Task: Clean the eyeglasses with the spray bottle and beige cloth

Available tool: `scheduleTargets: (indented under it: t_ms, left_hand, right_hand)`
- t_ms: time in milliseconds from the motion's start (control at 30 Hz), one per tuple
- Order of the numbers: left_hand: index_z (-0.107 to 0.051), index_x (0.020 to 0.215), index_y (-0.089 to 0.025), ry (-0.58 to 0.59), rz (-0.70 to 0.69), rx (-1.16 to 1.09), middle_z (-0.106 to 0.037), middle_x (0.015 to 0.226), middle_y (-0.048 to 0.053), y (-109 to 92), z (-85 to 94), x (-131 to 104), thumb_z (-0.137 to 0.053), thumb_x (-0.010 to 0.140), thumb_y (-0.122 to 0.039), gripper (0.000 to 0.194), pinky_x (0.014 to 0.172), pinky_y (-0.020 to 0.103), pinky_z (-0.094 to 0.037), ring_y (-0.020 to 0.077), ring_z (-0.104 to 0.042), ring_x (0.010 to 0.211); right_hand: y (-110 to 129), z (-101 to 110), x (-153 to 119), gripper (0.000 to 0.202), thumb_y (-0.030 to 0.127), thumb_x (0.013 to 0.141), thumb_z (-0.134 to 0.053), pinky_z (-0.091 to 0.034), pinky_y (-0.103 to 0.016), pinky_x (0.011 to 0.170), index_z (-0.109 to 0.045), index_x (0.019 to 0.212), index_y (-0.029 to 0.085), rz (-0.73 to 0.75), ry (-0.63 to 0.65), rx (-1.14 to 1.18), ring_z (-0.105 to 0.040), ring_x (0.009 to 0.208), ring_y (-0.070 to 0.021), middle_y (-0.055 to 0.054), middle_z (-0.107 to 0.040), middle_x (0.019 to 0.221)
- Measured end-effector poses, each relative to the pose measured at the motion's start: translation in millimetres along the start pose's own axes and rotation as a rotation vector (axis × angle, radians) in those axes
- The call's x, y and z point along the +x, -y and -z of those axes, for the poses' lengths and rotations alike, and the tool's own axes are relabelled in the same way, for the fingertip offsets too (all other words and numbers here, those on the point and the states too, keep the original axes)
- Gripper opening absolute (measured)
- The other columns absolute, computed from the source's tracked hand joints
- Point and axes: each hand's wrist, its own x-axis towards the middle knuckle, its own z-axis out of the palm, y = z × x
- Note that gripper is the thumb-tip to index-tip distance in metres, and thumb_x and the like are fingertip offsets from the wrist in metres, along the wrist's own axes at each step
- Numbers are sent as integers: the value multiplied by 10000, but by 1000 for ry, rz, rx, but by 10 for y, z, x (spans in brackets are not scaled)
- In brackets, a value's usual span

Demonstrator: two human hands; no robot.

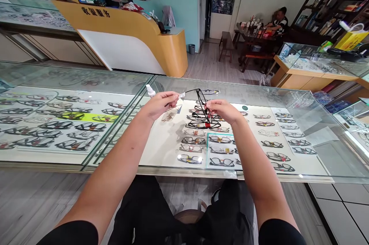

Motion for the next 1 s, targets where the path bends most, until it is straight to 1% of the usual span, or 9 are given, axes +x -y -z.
scheduleTargets:
  t_ms: [133,233,300,433,500,600,700,867,1000]
  left_hand:
    - [-772,1030,-170,-127,62,-249,-613,826,-12,-7,-109,13,-940,768,-594,526,626,243,-448,82,-523,647]
    - [-741,979,-174,-189,108,-280,-558,762,-35,34,-228,3,-918,778,-574,481,572,239,-401,76,-465,591]
    - [-754,969,-176,-137,79,-186,-555,754,-33,75,-333,-37,-923,767,-533,443,576,241,-379,78,-459,598]
    - [-808,1028,-192,74,-53,67,-601,782,-8,135,-548,-168,-895,806,-522,407,652,271,-390,108,-496,671]
    - [-799,1037,-200,90,-104,114,-604,784,-5,145,-613,-216,-876,830,-541,406,668,286,-383,121,-494,688]
    - [-766,1026,-205,48,-132,124,-562,743,-19,141,-640,-234,-874,835,-552,410,657,293,-359,127,-469,679]
    - [-723,981,-201,44,-160,98,-534,721,-31,137,-628,-208,-875,836,-570,424,645,289,-357,120,-447,660]
    - [-658,944,-204,19,-183,6,-584,727,-27,169,-614,-153,-875,828,-631,493,643,280,-414,115,-497,650]
    - [-650,964,-206,-13,-169,-39,-629,733,-25,184,-584,-125,-898,817,-609,495,648,268,-451,110,-539,645]
  right_hand:
    - [-39,-56,29,381,488,718,-1009,-483,-308,743,-778,871,227,107,-76,239,-606,824,-150,-31,-753,1029]
    - [-49,-82,42,370,459,713,-1031,-511,-298,755,-769,858,242,133,-98,312,-645,871,-159,-19,-762,1033]
    - [-51,-120,45,366,456,715,-1033,-514,-292,755,-760,830,241,130,-92,316,-650,874,-158,-16,-764,1020]
    - [-69,-256,51,374,495,723,-1020,-492,-288,744,-777,833,233,104,-56,270,-638,851,-154,-19,-758,972]
    - [-88,-322,58,382,517,732,-1007,-477,-295,736,-781,848,232,94,-38,245,-631,847,-158,-22,-759,960]
    - [-119,-382,66,380,522,754,-989,-468,-303,745,-755,833,233,93,-13,234,-630,856,-164,-23,-765,954]
    - [-135,-407,63,372,510,756,-989,-473,-302,755,-753,840,234,93,-11,236,-625,848,-162,-22,-776,964]
    - [-117,-435,48,358,519,772,-975,-501,-292,779,-767,866,242,139,-30,247,-656,953,-183,-49,-807,1091]
    - [-86,-416,48,375,511,749,-985,-536,-305,788,-729,838,251,190,-105,309,-663,945,-190,-45,-801,1100]
